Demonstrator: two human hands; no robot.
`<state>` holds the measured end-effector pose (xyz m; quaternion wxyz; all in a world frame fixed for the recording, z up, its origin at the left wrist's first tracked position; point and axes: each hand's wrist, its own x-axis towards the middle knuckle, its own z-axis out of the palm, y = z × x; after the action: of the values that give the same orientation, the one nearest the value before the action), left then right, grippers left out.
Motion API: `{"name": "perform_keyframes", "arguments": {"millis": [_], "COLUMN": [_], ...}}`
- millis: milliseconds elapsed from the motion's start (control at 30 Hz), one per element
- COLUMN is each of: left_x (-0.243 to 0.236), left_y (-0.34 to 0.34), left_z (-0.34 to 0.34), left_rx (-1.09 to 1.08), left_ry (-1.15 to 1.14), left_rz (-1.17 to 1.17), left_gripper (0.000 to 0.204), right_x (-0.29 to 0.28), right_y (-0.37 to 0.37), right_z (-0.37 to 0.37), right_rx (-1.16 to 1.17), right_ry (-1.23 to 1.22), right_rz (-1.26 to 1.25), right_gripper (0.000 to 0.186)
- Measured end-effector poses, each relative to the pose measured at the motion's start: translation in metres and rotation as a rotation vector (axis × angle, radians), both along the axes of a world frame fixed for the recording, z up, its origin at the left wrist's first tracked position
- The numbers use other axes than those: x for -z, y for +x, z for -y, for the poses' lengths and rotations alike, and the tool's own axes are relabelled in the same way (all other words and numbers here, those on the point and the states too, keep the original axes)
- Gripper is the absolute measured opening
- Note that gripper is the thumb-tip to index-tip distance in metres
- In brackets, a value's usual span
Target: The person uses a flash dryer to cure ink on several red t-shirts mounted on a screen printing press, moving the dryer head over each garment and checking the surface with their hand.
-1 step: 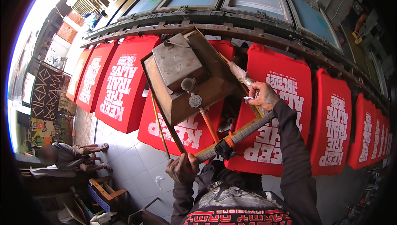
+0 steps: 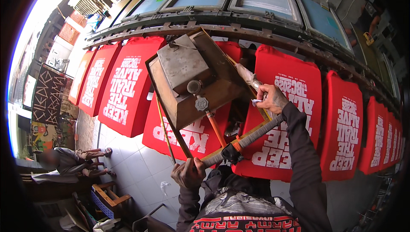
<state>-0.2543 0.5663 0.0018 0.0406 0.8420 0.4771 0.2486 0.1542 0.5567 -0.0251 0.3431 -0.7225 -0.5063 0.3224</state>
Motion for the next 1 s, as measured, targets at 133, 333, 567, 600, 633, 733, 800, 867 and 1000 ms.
{"name": "perform_keyframes", "arguments": {"millis": [133, 333, 567, 600, 633, 733, 800, 867, 1000], "left_x": [-0.006, -0.004, -0.007, -0.007, -0.006, -0.004, -0.004, -0.001, 0.000], "left_y": [0.005, 0.003, 0.008, 0.007, 0.007, 0.008, 0.004, 0.001, 0.002], "left_z": [0.000, 0.001, 0.002, 0.002, 0.001, 0.000, 0.000, 0.001, 0.000], "left_rx": [0.020, -0.013, -0.007, -0.001, 0.005, 0.030, 0.020, 0.001, 0.047], "left_ry": [-0.014, 0.003, 0.053, 0.047, 0.041, 0.051, 0.069, 0.083, 0.135], "left_rz": [0.009, 0.005, 0.009, 0.010, 0.012, 0.045, 0.061, 0.076, 0.102], "left_gripper": [0.027, 0.026, 0.027, 0.027, 0.027, 0.026, 0.026, 0.029, 0.030], "right_x": [0.003, -0.004, 0.004, 0.003, 0.002, 0.005, 0.005, 0.004, 0.008], "right_y": [0.001, -0.002, 0.002, 0.002, 0.001, 0.005, 0.002, -0.002, 0.001], "right_z": [0.001, -0.002, -0.001, 0.000, 0.000, 0.002, 0.000, -0.001, 0.003], "right_rx": [0.001, 0.011, 0.006, 0.009, 0.013, 0.011, 0.000, 0.006, 0.013], "right_ry": [0.014, -0.064, -0.047, -0.051, -0.055, -0.018, -0.015, -0.054, -0.048], "right_rz": [0.003, -0.056, -0.046, -0.054, -0.061, -0.050, -0.061, -0.087, -0.045], "right_gripper": [0.024, 0.023, 0.023, 0.024, 0.024, 0.024, 0.024, 0.024, 0.025]}}
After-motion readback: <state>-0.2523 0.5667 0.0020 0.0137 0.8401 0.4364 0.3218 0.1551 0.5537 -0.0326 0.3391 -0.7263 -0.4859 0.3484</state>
